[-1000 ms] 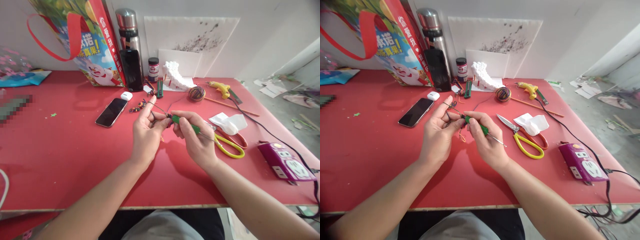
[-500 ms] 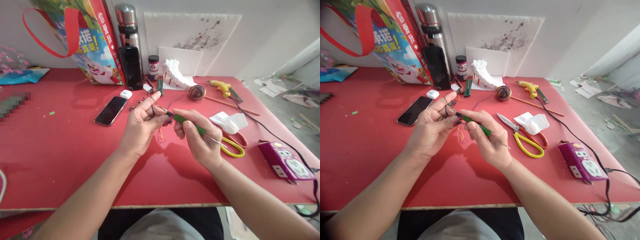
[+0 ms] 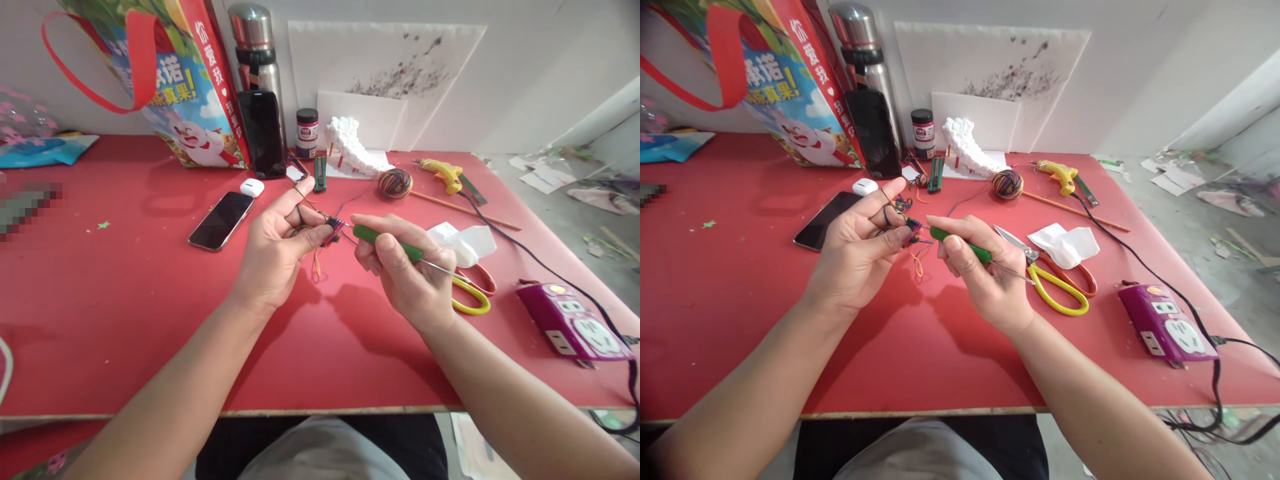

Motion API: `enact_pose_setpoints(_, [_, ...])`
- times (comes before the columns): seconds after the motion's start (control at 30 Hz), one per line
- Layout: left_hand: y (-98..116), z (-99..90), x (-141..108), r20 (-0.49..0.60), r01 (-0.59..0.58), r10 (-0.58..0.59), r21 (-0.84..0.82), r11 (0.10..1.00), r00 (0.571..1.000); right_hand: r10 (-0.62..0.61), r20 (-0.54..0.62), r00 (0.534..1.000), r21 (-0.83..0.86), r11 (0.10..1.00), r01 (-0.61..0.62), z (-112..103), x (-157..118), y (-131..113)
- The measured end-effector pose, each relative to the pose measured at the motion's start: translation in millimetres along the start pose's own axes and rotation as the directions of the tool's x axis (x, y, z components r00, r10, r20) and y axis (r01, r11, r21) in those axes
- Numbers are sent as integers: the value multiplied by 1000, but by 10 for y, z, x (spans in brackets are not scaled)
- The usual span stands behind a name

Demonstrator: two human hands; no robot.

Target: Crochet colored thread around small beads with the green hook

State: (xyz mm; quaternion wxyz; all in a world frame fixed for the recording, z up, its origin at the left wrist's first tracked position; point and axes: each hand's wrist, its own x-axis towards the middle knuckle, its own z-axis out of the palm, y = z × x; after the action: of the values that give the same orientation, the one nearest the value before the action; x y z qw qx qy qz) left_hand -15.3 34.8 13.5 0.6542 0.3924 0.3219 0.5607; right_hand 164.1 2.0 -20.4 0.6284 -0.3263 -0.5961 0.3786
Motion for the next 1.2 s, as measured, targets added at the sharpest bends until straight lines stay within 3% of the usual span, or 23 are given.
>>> enact_pose_setpoints(0.43, [27,-47,12,14,-36,35,104,994,999,89,-28,996,-21,996,-90,-154,69,-115])
enact_pose_setpoints(0.8, [18,-60,12,93,-64,53,119,991,994,83,-46,996,32,996,-81,-261,134,-138])
enact_pose_setpoints(1.2, [-4,-65,24,197,-11,-11,110,994,980,81,8,997,199,977,-81,-274,235,-187])
